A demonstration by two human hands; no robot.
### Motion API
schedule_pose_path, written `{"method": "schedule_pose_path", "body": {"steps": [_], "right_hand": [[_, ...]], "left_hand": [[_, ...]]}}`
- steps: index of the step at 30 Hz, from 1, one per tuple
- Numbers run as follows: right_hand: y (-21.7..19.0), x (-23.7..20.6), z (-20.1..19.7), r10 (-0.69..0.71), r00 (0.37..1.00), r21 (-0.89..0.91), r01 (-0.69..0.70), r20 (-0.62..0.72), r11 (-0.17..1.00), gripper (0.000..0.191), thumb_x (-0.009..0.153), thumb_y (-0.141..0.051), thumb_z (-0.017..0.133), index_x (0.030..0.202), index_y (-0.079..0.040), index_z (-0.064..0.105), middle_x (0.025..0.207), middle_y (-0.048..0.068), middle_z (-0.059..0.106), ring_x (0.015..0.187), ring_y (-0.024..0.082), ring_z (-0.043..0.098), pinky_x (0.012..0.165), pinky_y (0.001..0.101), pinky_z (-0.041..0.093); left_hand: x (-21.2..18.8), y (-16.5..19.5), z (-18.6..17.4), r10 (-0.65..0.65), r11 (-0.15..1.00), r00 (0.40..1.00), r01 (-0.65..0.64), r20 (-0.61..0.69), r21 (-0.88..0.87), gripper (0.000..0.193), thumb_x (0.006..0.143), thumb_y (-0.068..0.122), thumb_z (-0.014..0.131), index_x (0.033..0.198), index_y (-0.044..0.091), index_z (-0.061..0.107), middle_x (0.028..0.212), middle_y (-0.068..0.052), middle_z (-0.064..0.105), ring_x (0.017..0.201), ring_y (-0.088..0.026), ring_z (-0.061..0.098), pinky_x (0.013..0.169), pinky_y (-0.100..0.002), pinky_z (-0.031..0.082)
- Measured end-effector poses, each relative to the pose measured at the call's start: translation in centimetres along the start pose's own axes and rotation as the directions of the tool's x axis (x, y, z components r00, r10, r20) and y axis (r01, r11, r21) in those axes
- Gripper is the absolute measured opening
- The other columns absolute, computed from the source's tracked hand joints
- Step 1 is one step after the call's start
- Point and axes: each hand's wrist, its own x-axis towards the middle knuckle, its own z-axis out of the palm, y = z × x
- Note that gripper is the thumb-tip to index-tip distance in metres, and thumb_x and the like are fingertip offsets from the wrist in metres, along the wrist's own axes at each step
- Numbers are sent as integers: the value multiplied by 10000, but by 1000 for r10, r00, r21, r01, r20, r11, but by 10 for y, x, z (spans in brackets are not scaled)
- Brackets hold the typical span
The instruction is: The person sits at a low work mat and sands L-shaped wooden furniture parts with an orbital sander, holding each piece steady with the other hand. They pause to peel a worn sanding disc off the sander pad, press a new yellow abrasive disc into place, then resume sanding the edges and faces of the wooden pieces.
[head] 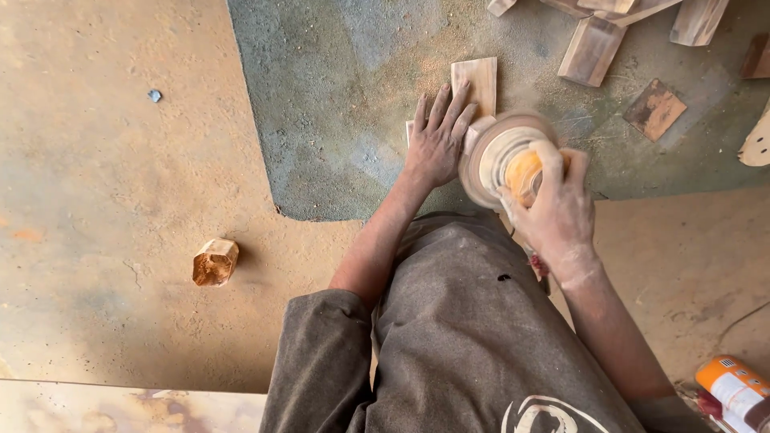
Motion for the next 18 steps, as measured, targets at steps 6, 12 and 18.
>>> {"method": "schedule_pose_path", "body": {"steps": [6,12,18], "right_hand": [[1,-31,10,52,999,0,-52,10,999,832,836,-324,884,1473,-121,389,1325,209,425,1051,442,638,833,555,588],[55,-42,21,456,866,-78,-450,205,890,861,805,-403,851,1481,-178,368,1345,232,400,1052,460,629,814,534,602],[141,-112,67,501,863,104,-493,-63,864,938,784,-436,871,1554,-193,394,1439,264,437,1266,502,528,1018,563,499]], "left_hand": [[-2,-4,4,19,999,999,-21,-45,-48,737,931,417,615,1567,137,370,1712,-64,150,1591,-343,152,1296,-605,76],[0,-8,8,44,998,999,-42,-29,48,809,883,375,646,1594,160,329,1710,-54,171,1587,-354,142,1281,-623,58],[-6,-10,-1,38,999,998,-39,-53,-2,899,838,316,716,1609,146,287,1700,-98,208,1587,-385,139,1278,-627,43]]}}
